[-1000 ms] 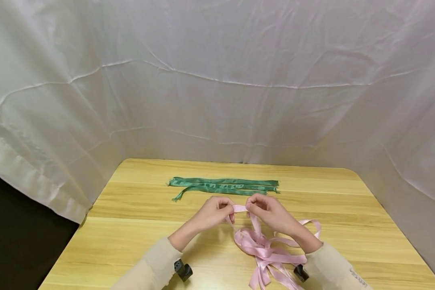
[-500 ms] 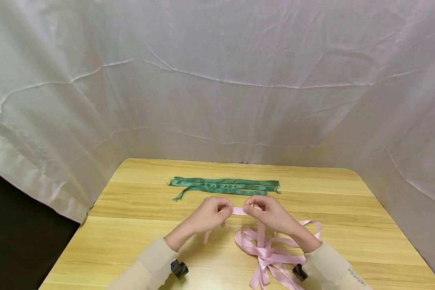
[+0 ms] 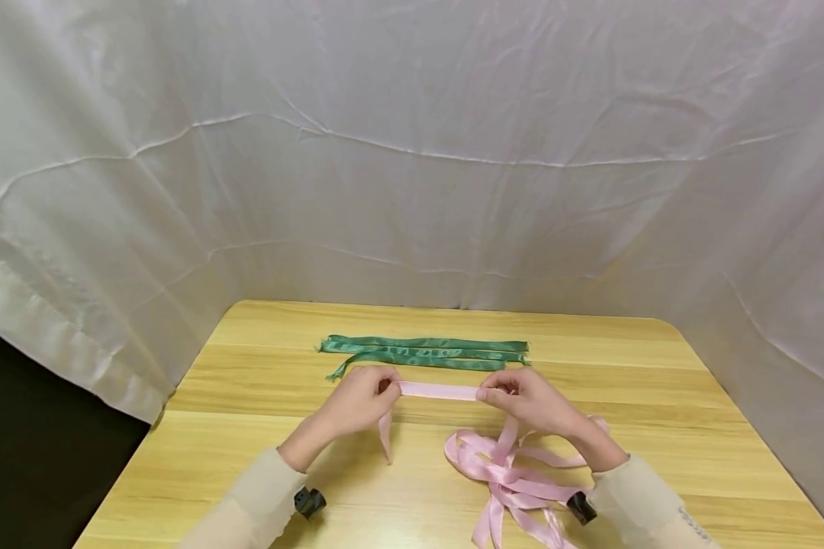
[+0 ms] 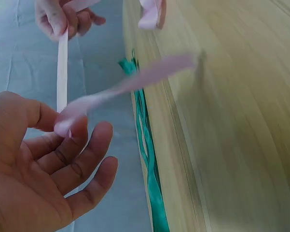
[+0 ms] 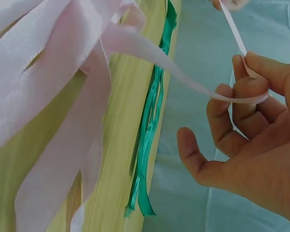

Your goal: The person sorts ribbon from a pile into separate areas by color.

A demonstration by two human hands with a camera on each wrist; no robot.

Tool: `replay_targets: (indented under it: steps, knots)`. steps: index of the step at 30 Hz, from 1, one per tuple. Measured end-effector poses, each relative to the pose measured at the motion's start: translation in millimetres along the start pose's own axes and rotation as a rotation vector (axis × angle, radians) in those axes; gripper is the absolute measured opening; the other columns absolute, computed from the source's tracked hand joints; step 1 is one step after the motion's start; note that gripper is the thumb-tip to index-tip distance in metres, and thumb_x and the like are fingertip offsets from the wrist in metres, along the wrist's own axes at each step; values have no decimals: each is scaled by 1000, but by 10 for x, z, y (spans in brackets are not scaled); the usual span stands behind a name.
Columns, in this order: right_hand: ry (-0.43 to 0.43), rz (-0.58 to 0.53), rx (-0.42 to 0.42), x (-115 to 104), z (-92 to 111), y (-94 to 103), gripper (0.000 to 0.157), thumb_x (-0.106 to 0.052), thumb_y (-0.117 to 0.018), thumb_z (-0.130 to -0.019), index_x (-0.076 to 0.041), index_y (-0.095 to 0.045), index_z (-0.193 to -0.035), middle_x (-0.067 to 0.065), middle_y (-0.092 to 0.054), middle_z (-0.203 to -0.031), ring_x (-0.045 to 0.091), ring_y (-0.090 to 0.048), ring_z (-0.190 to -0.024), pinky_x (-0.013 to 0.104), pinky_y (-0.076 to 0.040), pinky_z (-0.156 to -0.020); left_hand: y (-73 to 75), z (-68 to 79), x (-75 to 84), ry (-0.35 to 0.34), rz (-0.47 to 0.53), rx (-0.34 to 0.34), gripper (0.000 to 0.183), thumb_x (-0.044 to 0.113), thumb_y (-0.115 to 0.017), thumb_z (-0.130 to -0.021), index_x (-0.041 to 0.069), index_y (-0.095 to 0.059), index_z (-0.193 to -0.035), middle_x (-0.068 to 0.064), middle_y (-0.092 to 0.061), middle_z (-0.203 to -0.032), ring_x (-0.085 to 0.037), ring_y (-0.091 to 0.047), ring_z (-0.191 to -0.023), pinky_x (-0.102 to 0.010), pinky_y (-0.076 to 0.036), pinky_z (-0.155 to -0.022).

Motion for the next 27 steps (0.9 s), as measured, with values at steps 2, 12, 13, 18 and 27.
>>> replay_targets:
  steps: [2,12,13,18,27]
  knots:
    - [-13,-1,12,19,11,33,16,-24,-69,-103,-11,-79,-104,-2,-61,-83,7,-47,-71,24,-40,-63,42,27,-48,14,-13,-1,22,11,-53,-102,8,-76,-100,9,-47,-62,-3,-31,-53,-21,-31,-56]
    - [-77,-19,43,128,59,151,16,-25,-68,-104,-11,-76,-101,-1,-61,-84,8,-48,-70,24,-40,-62,285,160,-240,77,-70,24,18,12,-57,-101,7,-75,-98,8,-45,-61,-4,-33,-53,-22,-31,-55]
    - [-83,-16,43,138,65,159,15,-25,-68,-104,-12,-76,-101,-1,-60,-83,8,-47,-69,24,-39,-61,310,171,-257,84,-76,29,18,12,-58,-101,8,-75,-98,8,-46,-61,-4,-33,-53,-22,-32,-56]
    - [-106,-22,35,171,100,213,15,-25,-68,-103,-12,-75,-100,0,-57,-81,9,-47,-70,24,-38,-61,433,227,-333,104,-100,51,18,12,-57,-100,8,-74,-94,7,-49,-62,-6,-35,-54,-24,-33,-56]
    - [-145,-31,43,292,149,356,19,-23,-68,-103,-6,-75,-106,3,-58,-81,8,-44,-67,26,-37,-59,585,296,-478,128,-147,64,20,10,-58,-98,12,-66,-80,7,-39,-60,-7,-32,-54,-24,-30,-56]
Point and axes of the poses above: each hand's wrist, its own z-axis away from the middle knuckle, its own y-axis out of the back of the hand, x = y × z, the point moved 7 cm from there along -z, towards the middle knuckle
